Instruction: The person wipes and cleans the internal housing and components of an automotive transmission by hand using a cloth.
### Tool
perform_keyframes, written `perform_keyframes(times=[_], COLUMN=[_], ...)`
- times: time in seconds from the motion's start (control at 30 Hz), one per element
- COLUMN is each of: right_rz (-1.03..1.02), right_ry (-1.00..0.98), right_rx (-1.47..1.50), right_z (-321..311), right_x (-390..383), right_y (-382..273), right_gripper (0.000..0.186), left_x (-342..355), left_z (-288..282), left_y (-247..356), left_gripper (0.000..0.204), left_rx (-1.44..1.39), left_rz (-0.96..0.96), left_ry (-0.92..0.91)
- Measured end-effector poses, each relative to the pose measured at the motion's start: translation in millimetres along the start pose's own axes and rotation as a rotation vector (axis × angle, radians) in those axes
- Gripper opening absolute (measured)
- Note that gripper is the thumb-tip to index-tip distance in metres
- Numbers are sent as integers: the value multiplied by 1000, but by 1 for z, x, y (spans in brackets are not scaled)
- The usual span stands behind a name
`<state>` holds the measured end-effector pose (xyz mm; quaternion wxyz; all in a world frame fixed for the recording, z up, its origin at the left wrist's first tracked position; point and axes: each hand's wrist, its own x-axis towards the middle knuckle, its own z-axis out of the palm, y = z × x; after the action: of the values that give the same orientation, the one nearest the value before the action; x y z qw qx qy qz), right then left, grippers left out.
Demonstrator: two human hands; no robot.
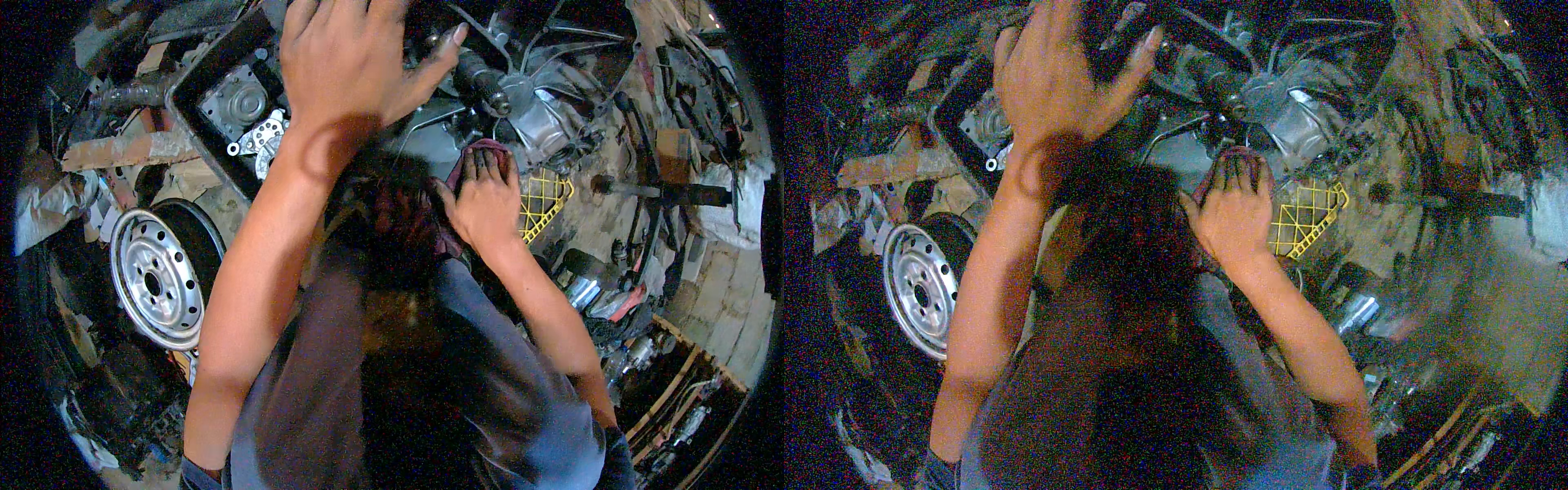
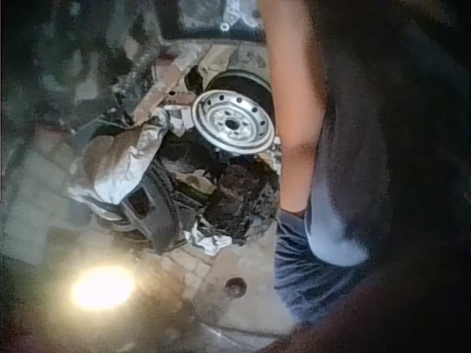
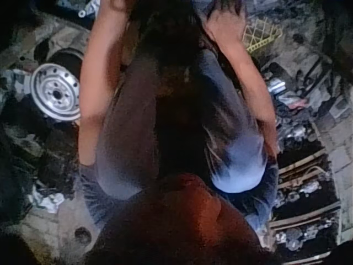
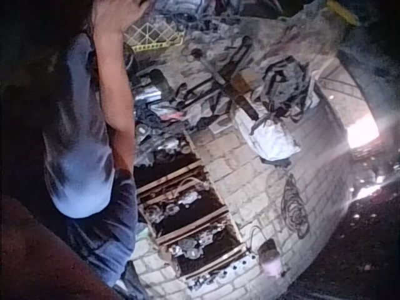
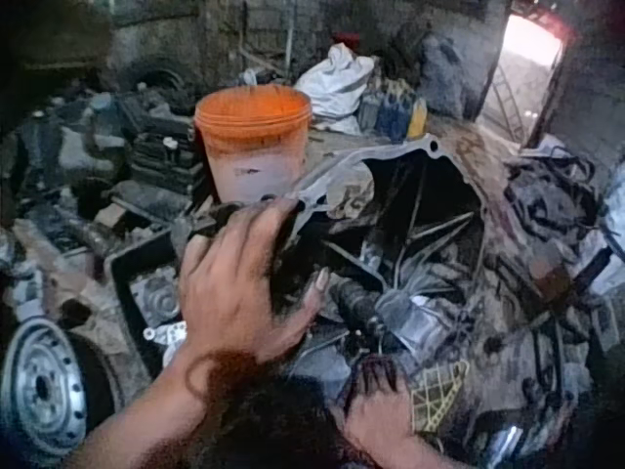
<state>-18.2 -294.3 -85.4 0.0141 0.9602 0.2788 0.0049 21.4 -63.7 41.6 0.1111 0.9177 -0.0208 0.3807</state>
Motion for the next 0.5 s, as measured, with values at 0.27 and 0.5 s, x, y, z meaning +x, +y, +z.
perform_keyframes(times=[0.27, 0.5], right_rz=[-92, -4], right_ry=[-140, -55], right_rx=[25, -71], right_z=[-25, -7], right_x=[-12, -1], right_y=[-23, -9], right_gripper=[80, 88], left_x=[1, 1], left_z=[-7, -2], left_y=[2, -3], left_gripper=[83, 85], left_rx=[20, -68], left_rz=[-12, -33], left_ry=[-86, -60])
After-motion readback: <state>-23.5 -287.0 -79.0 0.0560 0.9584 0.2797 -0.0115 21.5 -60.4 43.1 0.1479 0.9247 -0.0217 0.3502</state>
